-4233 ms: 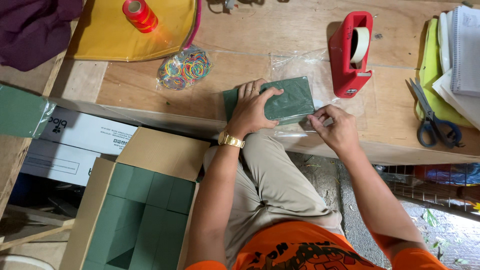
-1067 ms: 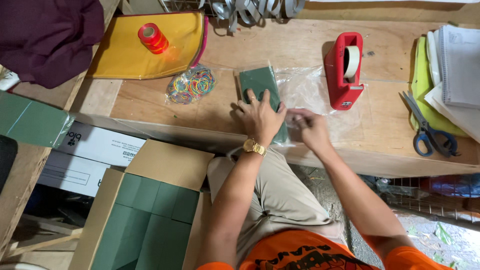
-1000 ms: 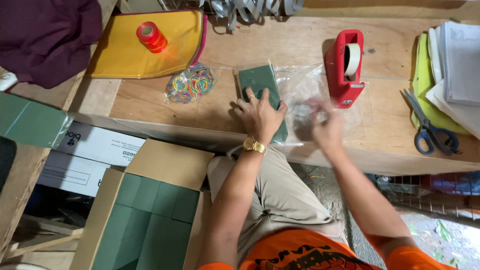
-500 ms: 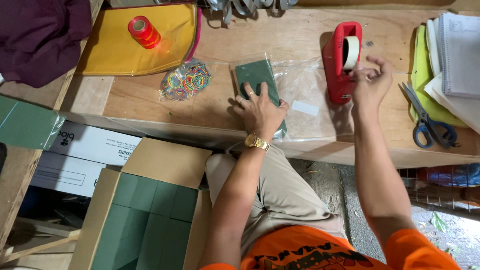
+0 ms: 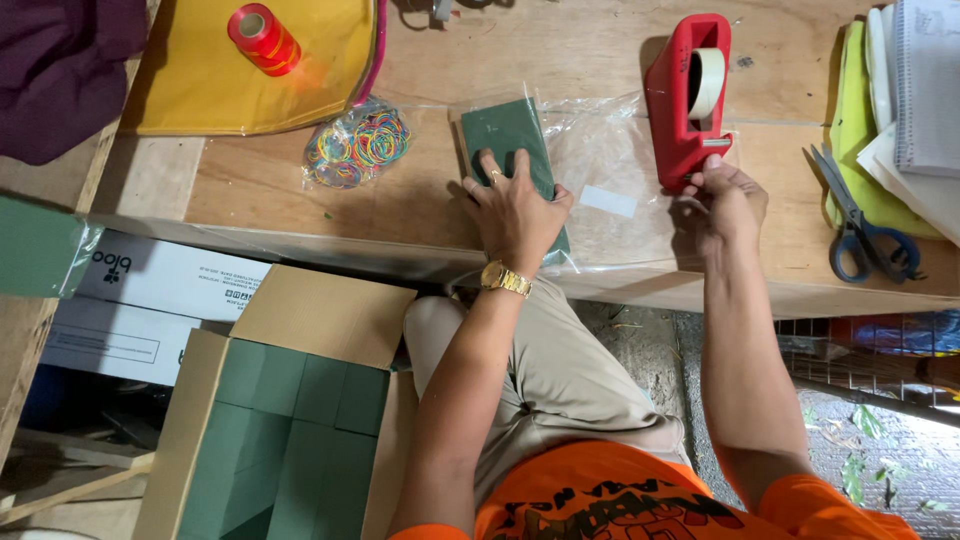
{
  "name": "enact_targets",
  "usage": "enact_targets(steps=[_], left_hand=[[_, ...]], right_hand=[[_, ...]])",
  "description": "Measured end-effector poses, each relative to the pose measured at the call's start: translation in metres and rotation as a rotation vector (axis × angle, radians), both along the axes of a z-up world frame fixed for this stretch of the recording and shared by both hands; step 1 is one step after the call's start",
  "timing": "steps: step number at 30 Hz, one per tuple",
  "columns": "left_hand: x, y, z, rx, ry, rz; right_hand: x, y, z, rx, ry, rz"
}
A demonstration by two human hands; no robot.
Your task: The person wraps a rectangular piece of green floral foam in clear plastic film, securing it with tape and scissors.
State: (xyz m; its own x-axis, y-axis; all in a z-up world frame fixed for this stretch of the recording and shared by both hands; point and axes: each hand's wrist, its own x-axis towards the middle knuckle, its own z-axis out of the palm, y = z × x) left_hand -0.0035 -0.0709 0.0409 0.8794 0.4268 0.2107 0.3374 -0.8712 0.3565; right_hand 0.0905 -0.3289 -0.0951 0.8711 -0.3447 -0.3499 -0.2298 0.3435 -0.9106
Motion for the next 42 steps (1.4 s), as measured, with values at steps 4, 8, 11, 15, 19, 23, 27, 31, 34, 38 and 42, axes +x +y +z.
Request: enact_targets(steps=[4, 8, 11, 15, 19, 23, 27, 31, 34, 38, 42], left_hand=[[0.002, 0.000, -0.008, 0.013, -0.071, -0.004], [0.000, -0.001, -0.007, 0.033, -0.082, 0.006], [0.001, 0.000, -0.004, 0.041, -0.091, 0.021], [0.001, 0.000, -0.006, 0.056, -0.083, 0.022], [0.000, 0.000, -0.006, 0.050, -0.082, 0.028], [0.001, -0.001, -0.007, 0.047, -0.081, 0.016], [0.004, 0.001, -0.014, 0.068, -0.096, 0.018], [0.001, 0.003, -0.002, 0.082, -0.103, 0.044], [0.003, 0.000, -0.012, 0.054, -0.093, 0.014], [0.001, -0.001, -0.004, 0.051, -0.074, 0.012], [0.003, -0.001, -0.009, 0.057, -0.077, 0.016]], right_hand=[[-0.020, 0.015, 0.044, 0.261, 0.131, 0.000], [-0.024, 0.020, 0.053, 0.515, 0.199, -0.023], [-0.027, 0.025, 0.059, 0.444, 0.174, 0.015], [-0.025, 0.027, 0.051, -0.094, -0.069, -0.015], [-0.021, 0.018, 0.047, 0.183, 0.059, 0.061], [-0.024, 0.014, 0.056, 0.545, 0.170, 0.115], [-0.047, 0.042, 0.071, 0.761, 0.274, 0.189], [-0.071, 0.073, 0.043, 0.363, 0.151, 0.243], [-0.088, 0.078, 0.047, 0.172, -0.110, 0.337], [-0.090, 0.071, 0.059, -0.309, -0.380, 0.667], [-0.106, 0.076, 0.104, -0.682, -0.545, 0.880]])
